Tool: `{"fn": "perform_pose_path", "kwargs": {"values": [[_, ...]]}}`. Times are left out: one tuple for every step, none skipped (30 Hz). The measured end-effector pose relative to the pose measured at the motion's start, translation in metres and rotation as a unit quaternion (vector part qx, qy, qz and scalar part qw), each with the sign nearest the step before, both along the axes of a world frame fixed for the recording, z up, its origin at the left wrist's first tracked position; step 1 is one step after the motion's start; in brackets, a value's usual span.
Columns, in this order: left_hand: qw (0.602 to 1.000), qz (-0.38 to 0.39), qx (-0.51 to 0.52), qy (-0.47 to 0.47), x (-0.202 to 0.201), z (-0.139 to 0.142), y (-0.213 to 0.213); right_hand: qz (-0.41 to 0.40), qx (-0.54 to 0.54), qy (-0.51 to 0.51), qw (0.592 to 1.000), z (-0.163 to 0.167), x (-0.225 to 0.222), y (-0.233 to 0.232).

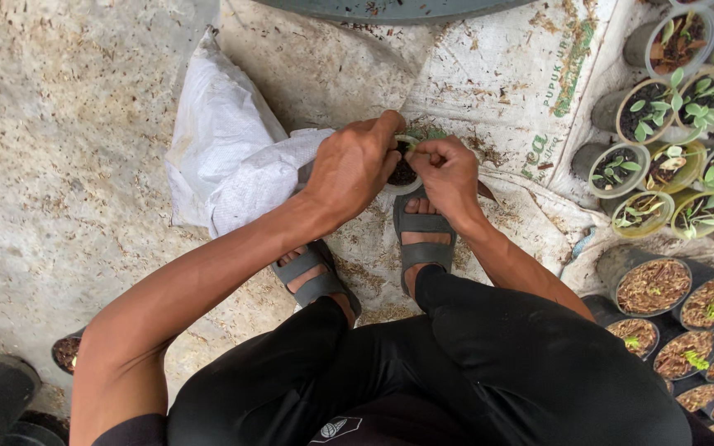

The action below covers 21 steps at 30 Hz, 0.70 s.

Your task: The person sits at a large tub of potting soil and fills small plastic pots with soil by hand. They place seedlings into the soil, press soil around each seedling, and set the finished pots aside with the other potted plants.

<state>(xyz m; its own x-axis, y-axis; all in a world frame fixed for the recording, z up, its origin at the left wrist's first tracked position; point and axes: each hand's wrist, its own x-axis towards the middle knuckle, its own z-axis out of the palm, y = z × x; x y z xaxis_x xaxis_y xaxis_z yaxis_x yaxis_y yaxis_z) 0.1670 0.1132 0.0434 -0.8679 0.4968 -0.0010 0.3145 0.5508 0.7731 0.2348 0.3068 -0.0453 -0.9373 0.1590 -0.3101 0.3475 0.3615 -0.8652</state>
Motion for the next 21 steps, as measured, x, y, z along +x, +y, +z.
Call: {"fn": "perform_pose_path", "kwargs": {"values": [[1.0,-0.002,-0.007,-0.007,0.0,0.004,-0.002,0.004,-0.003,0.011,1.0,-0.001,0.002,0.001],[1.0,-0.003,-0.015,-0.013,-0.001,0.008,-0.003,0.018,0.012,-0.01,1.0,-0.001,0.006,0.005],[1.0,-0.003,-0.024,-0.019,-0.002,0.014,-0.006,0.031,0.025,-0.03,0.999,0.001,0.012,0.012],[1.0,-0.007,-0.014,-0.007,-0.004,0.019,-0.01,0.043,0.038,-0.05,0.997,0.002,0.019,0.019],[1.0,-0.014,-0.002,0.005,-0.006,0.024,-0.014,0.014,0.032,-0.074,0.997,0.004,0.027,0.03],[1.0,-0.024,0.011,0.016,-0.008,0.031,-0.017,-0.017,0.028,-0.098,0.995,0.008,0.038,0.045],[0.999,-0.026,0.002,0.019,-0.01,0.037,-0.02,-0.06,0.048,-0.124,0.989,0.013,0.052,0.06],[0.999,-0.028,-0.005,0.024,-0.012,0.045,-0.022,-0.104,0.069,-0.15,0.981,0.019,0.07,0.075],[0.999,-0.033,-0.008,0.029,-0.013,0.053,-0.023,-0.056,0.131,-0.053,0.988,0.027,0.092,0.09],[0.999,-0.029,-0.017,0.012,-0.015,0.061,-0.024,-0.006,0.197,0.042,0.979,0.037,0.116,0.106],[0.999,-0.03,-0.02,-0.003,-0.016,0.068,-0.024,-0.023,0.203,0.038,0.978,0.047,0.138,0.124],[0.999,-0.036,-0.03,-0.007,-0.016,0.074,-0.021,-0.052,0.217,0.03,0.974,0.059,0.165,0.142],[0.998,-0.061,-0.024,-0.013,-0.013,0.081,-0.022,-0.094,0.23,0.01,0.969,0.075,0.203,0.151],[0.997,-0.075,-0.034,0.01,-0.009,0.085,-0.022,-0.137,0.283,-0.028,0.949,0.091,0.241,0.158],[0.992,-0.105,-0.07,0.02,-0.004,0.09,-0.027,-0.171,0.328,-0.073,0.926,0.104,0.274,0.17],[0.987,-0.117,-0.105,0.03,-0.002,0.088,-0.028,-0.192,0.366,-0.118,0.903,0.115,0.306,0.173],[0.986,-0.124,-0.11,0.021,0.005,0.085,-0.031,-0.206,0.361,-0.126,0.901,0.127,0.338,0.166],[0.985,-0.12,-0.121,0.011,0.007,0.081,-0.037,-0.212,0.358,-0.122,0.901,0.132,0.359,0.162],[0.985,-0.116,-0.131,0.0,0.009,0.077,-0.044,-0.214,0.355,-0.113,0.903,0.135,0.374,0.161],[0.981,-0.114,-0.153,-0.017,0.01,0.07,-0.052,-0.211,0.351,-0.151,0.9,0.136,0.387,0.154],[0.979,-0.115,-0.164,-0.032,0.01,0.062,-0.059,-0.208,0.345,-0.191,0.895,0.136,0.399,0.141]]}}
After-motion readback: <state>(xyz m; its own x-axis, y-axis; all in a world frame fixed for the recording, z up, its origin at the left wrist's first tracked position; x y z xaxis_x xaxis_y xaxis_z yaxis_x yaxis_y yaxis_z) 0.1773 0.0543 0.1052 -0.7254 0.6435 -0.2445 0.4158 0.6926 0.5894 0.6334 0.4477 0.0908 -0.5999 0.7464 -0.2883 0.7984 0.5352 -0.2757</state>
